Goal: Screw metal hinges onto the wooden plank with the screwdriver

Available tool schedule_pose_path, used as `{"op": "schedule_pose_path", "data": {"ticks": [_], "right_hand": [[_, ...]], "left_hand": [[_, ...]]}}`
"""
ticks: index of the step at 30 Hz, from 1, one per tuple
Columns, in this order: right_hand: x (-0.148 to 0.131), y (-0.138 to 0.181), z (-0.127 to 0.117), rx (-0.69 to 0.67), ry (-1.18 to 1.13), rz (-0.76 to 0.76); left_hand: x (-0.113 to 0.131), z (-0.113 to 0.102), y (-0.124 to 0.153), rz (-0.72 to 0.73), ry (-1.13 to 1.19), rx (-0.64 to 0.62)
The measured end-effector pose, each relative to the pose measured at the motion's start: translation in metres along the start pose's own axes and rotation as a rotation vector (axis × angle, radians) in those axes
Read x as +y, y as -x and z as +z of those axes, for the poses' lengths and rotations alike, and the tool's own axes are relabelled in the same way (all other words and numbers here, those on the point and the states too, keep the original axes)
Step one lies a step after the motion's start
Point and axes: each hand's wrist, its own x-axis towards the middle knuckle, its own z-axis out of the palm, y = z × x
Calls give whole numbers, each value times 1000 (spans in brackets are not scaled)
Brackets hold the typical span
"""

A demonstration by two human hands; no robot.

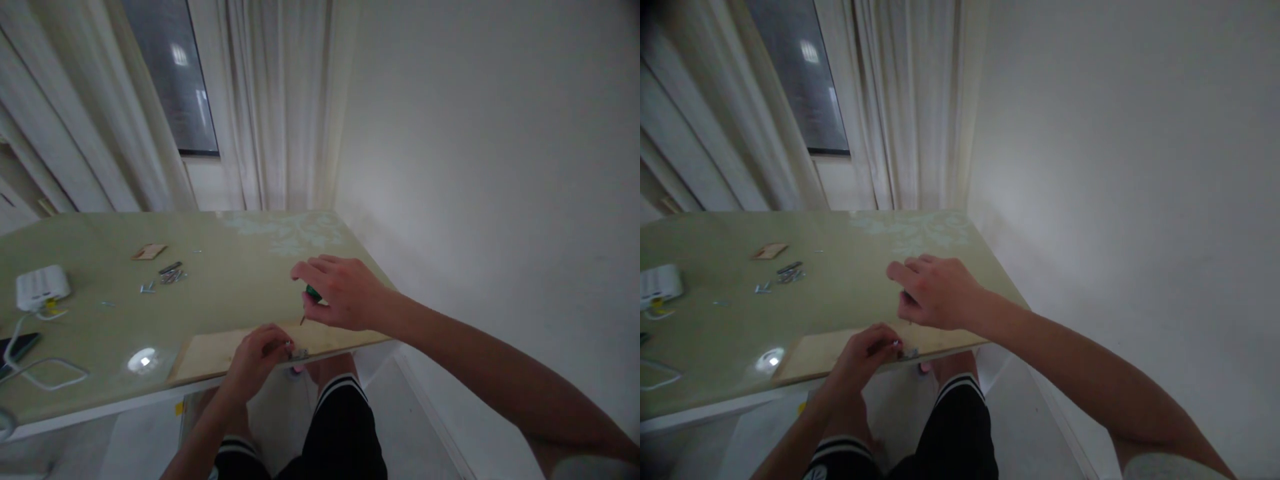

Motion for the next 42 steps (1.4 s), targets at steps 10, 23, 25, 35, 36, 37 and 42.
{"op": "schedule_pose_path", "data": {"ticks": [10,23,25,35,36,37,42], "right_hand": [[53,48,121,515,-727,766],[-21,111,195,663,-453,574],[-22,112,204,651,-387,544],[-16,107,203,596,-329,570],[-16,106,202,593,-341,581],[-16,105,201,594,-360,593],[-16,102,192,707,-608,703]], "left_hand": [[-5,-17,7,-129,60,201],[-87,-190,-26,-555,-638,434],[-89,-198,-29,-576,-679,429],[-96,-207,-33,-527,-757,423],[-97,-207,-32,-522,-755,424],[-98,-208,-32,-516,-753,426],[-88,-198,-24,-463,-773,483]]}}
